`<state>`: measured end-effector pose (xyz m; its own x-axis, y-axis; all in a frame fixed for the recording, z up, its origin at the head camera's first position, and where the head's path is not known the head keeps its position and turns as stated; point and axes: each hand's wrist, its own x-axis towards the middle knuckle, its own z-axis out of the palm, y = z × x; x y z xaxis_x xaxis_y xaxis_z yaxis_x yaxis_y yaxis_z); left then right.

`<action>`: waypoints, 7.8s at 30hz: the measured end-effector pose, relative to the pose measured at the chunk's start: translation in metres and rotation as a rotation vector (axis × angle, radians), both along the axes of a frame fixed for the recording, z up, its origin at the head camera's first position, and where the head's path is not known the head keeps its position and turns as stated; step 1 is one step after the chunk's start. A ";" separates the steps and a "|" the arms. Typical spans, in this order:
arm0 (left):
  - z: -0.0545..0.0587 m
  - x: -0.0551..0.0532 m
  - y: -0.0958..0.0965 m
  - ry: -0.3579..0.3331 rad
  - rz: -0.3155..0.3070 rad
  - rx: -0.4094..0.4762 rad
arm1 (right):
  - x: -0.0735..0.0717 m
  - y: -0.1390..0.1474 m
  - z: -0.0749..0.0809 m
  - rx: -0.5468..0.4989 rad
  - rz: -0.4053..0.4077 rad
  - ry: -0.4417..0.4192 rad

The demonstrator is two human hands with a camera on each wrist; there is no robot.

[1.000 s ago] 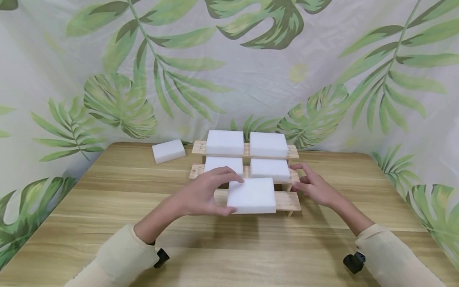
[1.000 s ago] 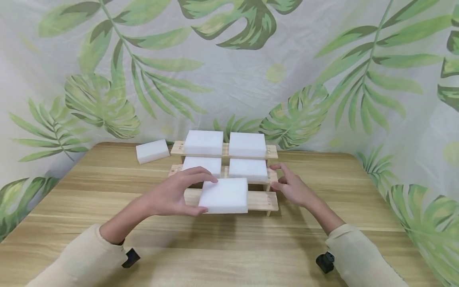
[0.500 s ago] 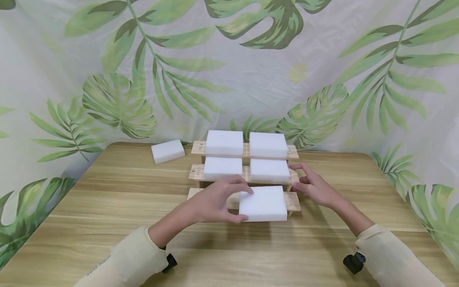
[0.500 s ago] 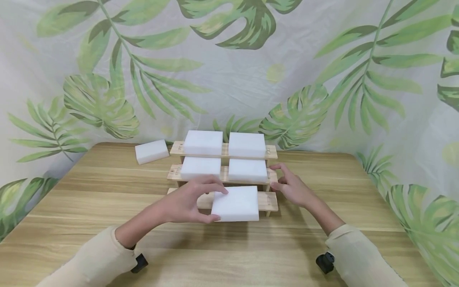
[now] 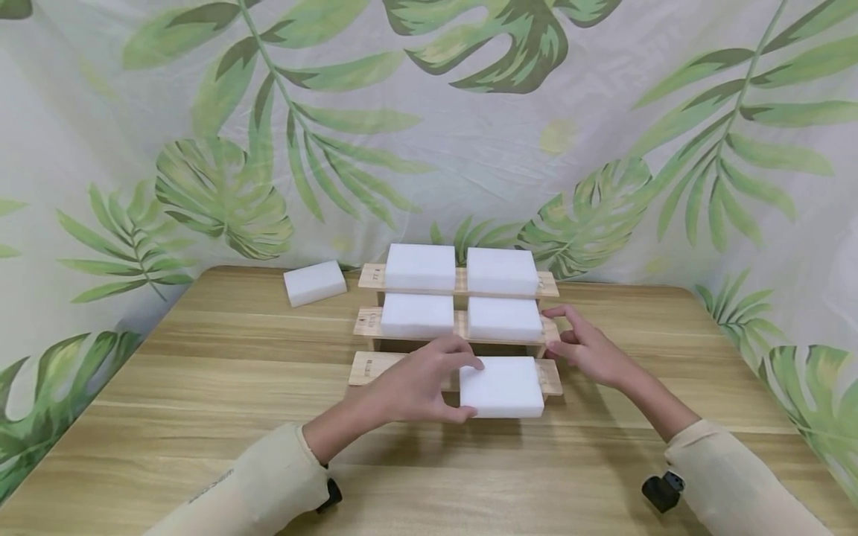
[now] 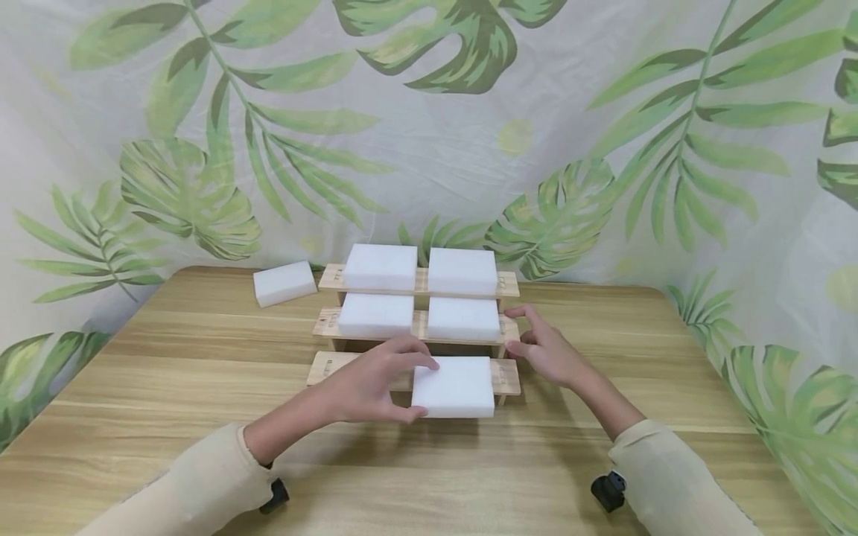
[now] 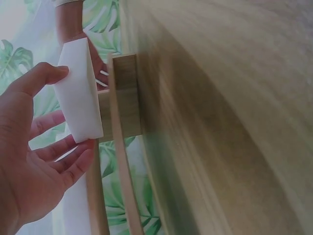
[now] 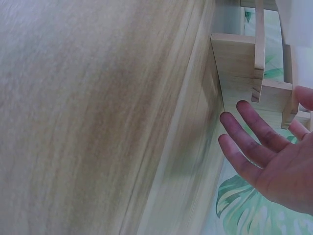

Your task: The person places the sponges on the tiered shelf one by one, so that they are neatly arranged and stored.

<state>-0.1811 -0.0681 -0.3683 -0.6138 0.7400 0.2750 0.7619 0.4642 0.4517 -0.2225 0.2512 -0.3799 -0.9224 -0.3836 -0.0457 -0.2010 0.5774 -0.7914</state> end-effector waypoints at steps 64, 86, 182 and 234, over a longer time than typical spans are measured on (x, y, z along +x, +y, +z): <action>-0.014 -0.017 0.014 -0.039 0.085 0.028 | 0.001 -0.001 0.001 -0.009 -0.002 -0.012; -0.016 -0.020 0.020 -0.040 0.111 0.063 | 0.001 0.000 0.001 -0.007 0.000 -0.006; -0.010 -0.096 -0.187 -0.080 0.664 0.002 | 0.004 -0.001 -0.002 -0.048 0.008 0.009; -0.034 -0.089 -0.226 -0.065 0.671 -0.202 | 0.003 -0.002 -0.001 -0.037 0.008 0.016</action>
<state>-0.2703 -0.2943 -0.4027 -0.9663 0.2285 0.1189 0.2559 0.9043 0.3417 -0.2197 0.2490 -0.3811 -0.9197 -0.3922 -0.0167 -0.2183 0.5464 -0.8085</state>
